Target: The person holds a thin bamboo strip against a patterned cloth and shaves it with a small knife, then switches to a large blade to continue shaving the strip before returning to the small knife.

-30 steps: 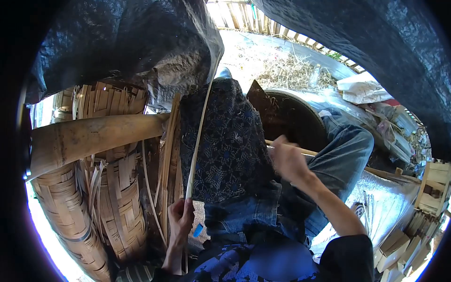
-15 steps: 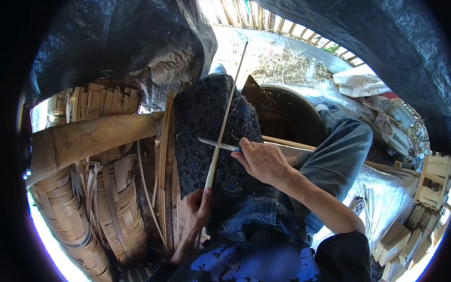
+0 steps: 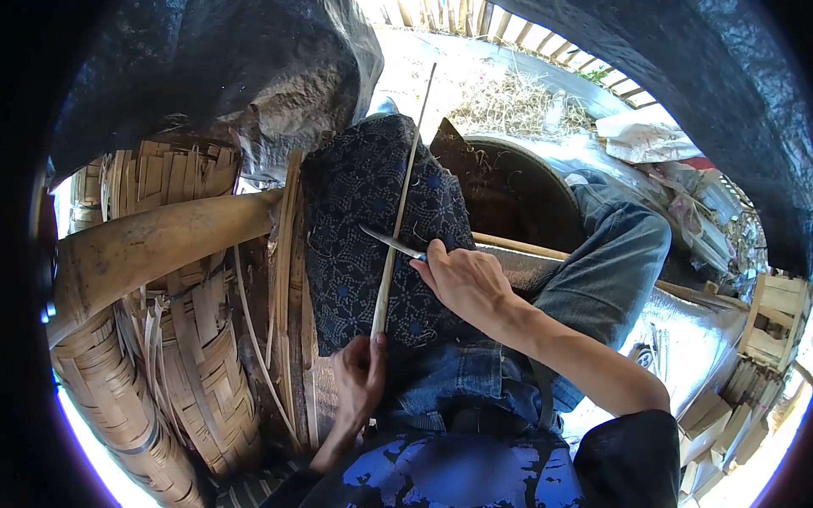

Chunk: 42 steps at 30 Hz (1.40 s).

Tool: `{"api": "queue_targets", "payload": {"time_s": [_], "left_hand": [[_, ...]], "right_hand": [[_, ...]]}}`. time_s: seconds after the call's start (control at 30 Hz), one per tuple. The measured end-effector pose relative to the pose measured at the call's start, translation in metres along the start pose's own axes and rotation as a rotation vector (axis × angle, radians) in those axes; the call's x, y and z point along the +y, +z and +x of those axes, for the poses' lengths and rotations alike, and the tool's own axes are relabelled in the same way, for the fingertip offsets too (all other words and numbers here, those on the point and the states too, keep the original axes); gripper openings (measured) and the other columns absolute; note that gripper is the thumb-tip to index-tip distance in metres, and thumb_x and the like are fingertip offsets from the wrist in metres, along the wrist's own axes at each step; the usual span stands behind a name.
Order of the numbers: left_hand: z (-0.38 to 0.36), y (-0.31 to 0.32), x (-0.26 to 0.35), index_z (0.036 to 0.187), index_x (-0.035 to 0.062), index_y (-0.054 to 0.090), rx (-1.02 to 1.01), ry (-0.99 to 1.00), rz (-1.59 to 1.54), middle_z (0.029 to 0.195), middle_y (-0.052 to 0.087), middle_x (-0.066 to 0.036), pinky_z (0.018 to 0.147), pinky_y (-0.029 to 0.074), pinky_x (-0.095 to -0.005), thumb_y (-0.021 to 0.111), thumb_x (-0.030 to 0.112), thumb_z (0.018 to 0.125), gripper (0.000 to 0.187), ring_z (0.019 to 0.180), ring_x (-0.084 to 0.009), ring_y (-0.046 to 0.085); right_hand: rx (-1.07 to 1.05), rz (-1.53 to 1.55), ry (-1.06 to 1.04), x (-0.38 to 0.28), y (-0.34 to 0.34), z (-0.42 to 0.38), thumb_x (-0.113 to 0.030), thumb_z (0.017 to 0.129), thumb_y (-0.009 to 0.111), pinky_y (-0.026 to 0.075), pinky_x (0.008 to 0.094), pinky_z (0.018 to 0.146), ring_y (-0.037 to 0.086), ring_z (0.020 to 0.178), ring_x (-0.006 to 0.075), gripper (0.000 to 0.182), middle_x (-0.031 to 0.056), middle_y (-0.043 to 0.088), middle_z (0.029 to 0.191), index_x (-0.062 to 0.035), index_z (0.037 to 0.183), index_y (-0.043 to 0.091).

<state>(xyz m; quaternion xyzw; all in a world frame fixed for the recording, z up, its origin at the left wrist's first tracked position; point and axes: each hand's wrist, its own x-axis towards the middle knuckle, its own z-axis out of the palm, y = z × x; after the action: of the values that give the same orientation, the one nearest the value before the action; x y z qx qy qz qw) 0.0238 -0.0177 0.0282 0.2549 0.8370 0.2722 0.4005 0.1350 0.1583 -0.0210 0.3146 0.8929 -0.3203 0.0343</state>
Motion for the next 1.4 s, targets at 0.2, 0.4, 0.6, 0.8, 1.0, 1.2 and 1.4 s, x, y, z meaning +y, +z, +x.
{"api": "queue_targets", "payload": {"time_s": [0.2, 0.4, 0.6, 0.8, 1.0, 1.2, 1.4], "left_hand": [[-0.007, 0.003, 0.001, 0.056, -0.0012, 0.045, 0.066, 0.029, 0.034, 0.043, 0.034, -0.007, 0.038, 0.024, -0.0302, 0.058, 0.02, 0.09, 0.042, 0.042, -0.0076, 0.028], [-0.032, 0.0, -0.012, 0.06, -0.0022, 0.051, 0.039, -0.002, -0.055, 0.044, 0.039, -0.002, 0.039, 0.024, -0.0271, 0.057, 0.019, 0.091, 0.038, 0.043, -0.0053, 0.033], [-0.017, -0.001, -0.012, 0.065, 0.0, 0.055, -0.112, -0.256, -0.423, 0.051, 0.046, 0.002, 0.041, 0.029, -0.0239, 0.053, 0.029, 0.094, 0.041, 0.045, -0.0037, 0.04], [0.018, -0.012, 0.009, 0.076, -0.0008, 0.059, -0.229, -0.164, -0.304, 0.053, 0.049, 0.001, 0.042, 0.033, -0.0207, 0.049, 0.031, 0.095, 0.038, 0.046, -0.0047, 0.045], [0.008, -0.021, -0.013, 0.101, -0.0005, 0.058, -0.416, -0.457, -0.928, 0.067, 0.057, -0.004, 0.042, 0.038, -0.0208, 0.042, 0.038, 0.097, 0.042, 0.049, -0.0109, 0.051], [0.012, -0.019, -0.015, 0.098, 0.0062, 0.055, -0.607, -0.753, -1.541, 0.064, 0.046, 0.002, 0.048, 0.033, -0.0214, 0.041, 0.037, 0.097, 0.034, 0.049, -0.0095, 0.038], [0.02, -0.02, 0.0, 0.098, 0.0066, 0.056, -0.461, -0.683, -1.376, 0.069, 0.053, 0.001, 0.051, 0.036, -0.0212, 0.051, 0.031, 0.094, 0.025, 0.055, -0.0088, 0.044]], "right_hand": [[0.041, -0.086, -0.036, 0.003, 0.008, 0.011, -0.029, 0.096, 0.045, 0.041, 0.0363, 0.034, 0.052, 0.036, 0.0242, 0.036, 0.0076, 0.05, 0.044, 0.0002, 0.075, 0.048], [0.119, 0.03, 0.158, 0.033, -0.011, 0.056, -0.023, 0.097, 0.044, 0.043, 0.0348, 0.033, 0.053, 0.036, 0.0224, 0.032, 0.0081, 0.051, 0.046, 0.0001, 0.075, 0.048], [0.049, 0.376, -0.006, 0.002, -0.032, 0.014, -0.023, 0.095, 0.048, 0.035, 0.0397, 0.037, 0.051, 0.037, 0.0267, 0.031, 0.0137, 0.047, 0.046, 0.0003, 0.075, 0.045], [0.187, 0.325, -0.082, -0.002, -0.001, 0.007, -0.022, 0.094, 0.05, 0.036, 0.0414, 0.04, 0.05, 0.042, 0.0345, 0.031, 0.0161, 0.047, 0.047, 0.0, 0.073, 0.044], [0.195, 0.302, 0.037, 0.0, 0.003, 0.022, -0.022, 0.095, 0.049, 0.037, 0.0415, 0.041, 0.051, 0.042, 0.0349, 0.033, 0.0182, 0.048, 0.048, 0.0006, 0.072, 0.043], [0.162, 0.307, -0.039, 0.004, -0.004, 0.016, -0.022, 0.095, 0.048, 0.036, 0.0416, 0.041, 0.048, 0.04, 0.0335, 0.032, 0.0186, 0.046, 0.048, 0.0003, 0.072, 0.044], [0.083, 0.393, -0.183, -0.006, -0.02, -0.013, -0.024, 0.094, 0.051, 0.037, 0.0411, 0.041, 0.05, 0.041, 0.0312, 0.032, 0.017, 0.048, 0.05, -0.0003, 0.074, 0.045]]}}
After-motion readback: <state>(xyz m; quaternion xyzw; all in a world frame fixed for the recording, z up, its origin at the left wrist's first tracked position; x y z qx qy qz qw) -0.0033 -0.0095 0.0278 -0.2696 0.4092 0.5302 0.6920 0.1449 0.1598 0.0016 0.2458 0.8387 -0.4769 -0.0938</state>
